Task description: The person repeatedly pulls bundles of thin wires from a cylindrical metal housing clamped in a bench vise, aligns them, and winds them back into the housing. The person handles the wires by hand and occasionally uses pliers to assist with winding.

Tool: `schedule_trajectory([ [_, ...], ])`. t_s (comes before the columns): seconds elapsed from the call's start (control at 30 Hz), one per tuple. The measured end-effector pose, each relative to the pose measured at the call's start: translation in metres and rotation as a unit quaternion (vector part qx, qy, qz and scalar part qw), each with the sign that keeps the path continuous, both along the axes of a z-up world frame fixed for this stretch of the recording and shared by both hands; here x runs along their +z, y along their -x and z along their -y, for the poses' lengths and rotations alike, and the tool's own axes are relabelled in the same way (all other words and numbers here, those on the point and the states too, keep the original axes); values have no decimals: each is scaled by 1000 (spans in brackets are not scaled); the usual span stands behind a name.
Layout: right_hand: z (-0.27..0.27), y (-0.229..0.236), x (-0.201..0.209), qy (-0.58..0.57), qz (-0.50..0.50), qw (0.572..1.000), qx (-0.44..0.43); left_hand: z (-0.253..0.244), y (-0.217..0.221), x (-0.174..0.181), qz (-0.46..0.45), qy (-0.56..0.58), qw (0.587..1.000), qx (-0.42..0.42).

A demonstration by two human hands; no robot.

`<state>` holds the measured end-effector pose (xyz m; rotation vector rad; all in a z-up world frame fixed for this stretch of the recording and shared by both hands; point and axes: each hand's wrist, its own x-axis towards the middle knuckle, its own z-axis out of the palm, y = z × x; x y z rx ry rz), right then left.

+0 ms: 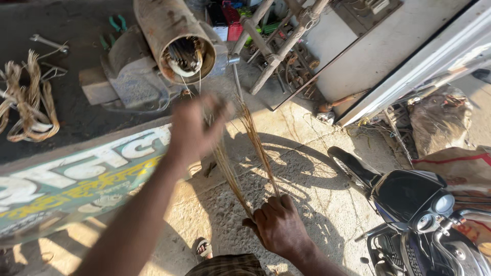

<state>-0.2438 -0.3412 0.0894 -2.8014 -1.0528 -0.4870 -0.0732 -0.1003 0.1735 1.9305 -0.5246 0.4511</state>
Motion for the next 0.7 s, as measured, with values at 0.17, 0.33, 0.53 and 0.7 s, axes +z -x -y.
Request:
schedule_trajectory([
  [0.17, 24, 15, -3, 94, -17, 995, 13, 72, 118, -75, -202, 106, 962, -153],
  [0.33, 44, 34, 0, 114, -30, 992, 51, 98, 131, -105, -282, 108, 950, -78],
  [0.53, 70, 47, -12, 166, -26, 982, 86, 113, 136, -117, -464, 302, 826, -107],
  [0.7, 72, 51, -21, 152, 24, 982, 112, 137, 145, -105, -500, 416, 751, -111],
])
